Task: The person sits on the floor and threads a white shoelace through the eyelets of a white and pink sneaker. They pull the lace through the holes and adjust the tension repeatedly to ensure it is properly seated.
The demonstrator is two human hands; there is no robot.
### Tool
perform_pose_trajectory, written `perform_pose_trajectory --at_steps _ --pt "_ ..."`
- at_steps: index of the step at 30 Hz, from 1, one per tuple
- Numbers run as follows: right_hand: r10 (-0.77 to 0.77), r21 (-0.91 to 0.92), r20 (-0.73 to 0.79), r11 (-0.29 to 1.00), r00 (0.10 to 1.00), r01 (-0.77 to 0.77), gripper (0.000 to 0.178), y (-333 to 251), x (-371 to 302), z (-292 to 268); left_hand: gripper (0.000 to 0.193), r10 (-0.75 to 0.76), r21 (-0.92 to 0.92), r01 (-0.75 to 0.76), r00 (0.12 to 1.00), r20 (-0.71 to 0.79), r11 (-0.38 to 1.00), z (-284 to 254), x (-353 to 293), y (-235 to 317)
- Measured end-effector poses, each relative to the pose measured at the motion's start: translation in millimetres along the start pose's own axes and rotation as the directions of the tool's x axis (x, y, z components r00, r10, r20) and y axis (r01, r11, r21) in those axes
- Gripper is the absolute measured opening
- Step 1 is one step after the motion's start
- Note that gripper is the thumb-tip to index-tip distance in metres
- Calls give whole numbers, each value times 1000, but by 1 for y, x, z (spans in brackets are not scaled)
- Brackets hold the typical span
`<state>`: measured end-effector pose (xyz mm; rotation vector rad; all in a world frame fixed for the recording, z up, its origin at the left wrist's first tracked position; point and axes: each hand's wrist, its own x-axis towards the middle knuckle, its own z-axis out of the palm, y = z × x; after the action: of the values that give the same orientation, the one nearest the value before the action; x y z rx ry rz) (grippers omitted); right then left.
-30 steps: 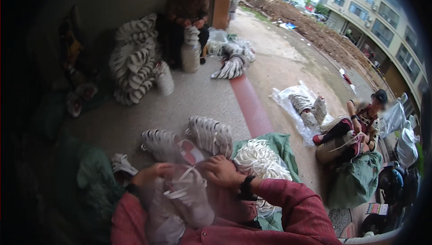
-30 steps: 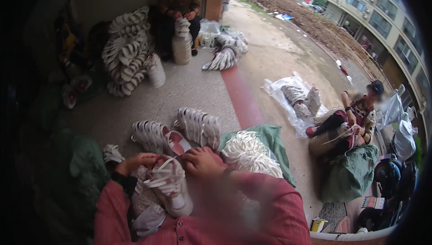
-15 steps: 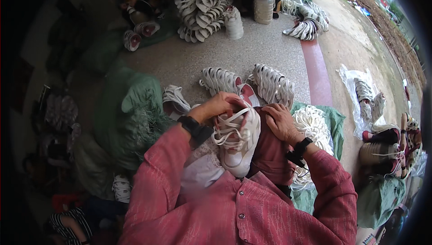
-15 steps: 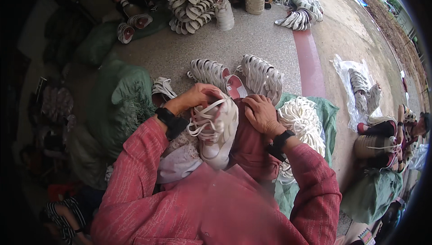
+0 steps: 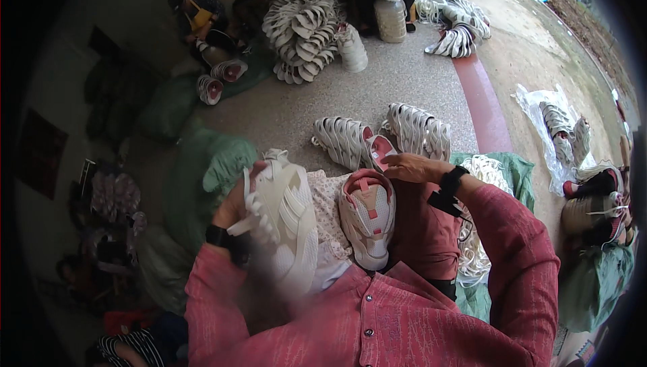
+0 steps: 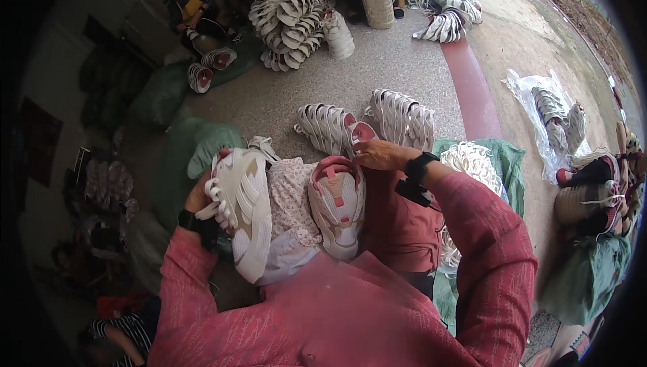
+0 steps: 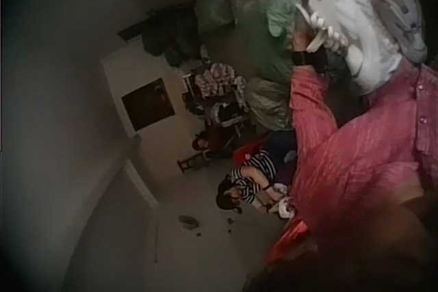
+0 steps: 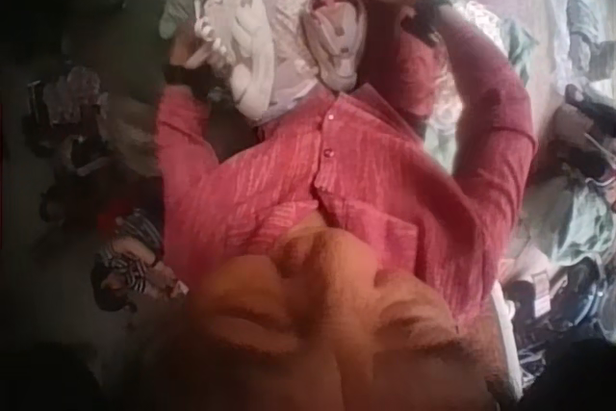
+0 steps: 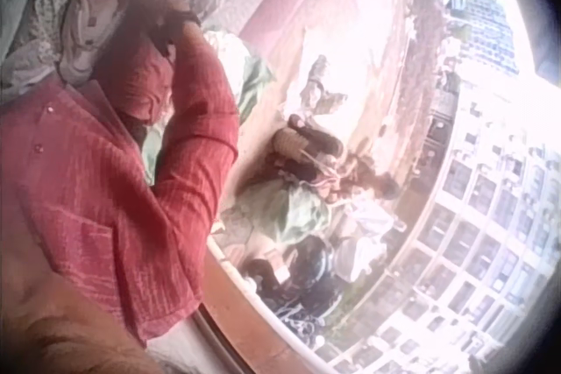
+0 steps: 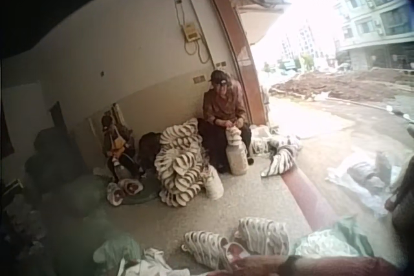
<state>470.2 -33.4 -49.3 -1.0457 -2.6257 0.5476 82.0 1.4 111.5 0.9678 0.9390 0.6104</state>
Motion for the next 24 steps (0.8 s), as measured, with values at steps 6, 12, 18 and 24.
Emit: perform_pose_trajectory --at_steps 6,12,18,24 --pt "217 283 61 932 974 -225 26 -6 48 11 56 -194 82 190 980 48 978 -15 -6 -11" --pt "467 444 -141 818 873 -366 30 -40 15 -12 52 -97 0 98 985 145 995 -36 -14 -16" --pt "661 959 -204 282 722 12 26 -45 -31 -15 37 67 183 -70 998 19 981 -79 -5 -30" --pt "708 933 -253 -1 659 359 26 -59 -99 -43 38 -62 139 40 985 159 989 -78 15 -20"
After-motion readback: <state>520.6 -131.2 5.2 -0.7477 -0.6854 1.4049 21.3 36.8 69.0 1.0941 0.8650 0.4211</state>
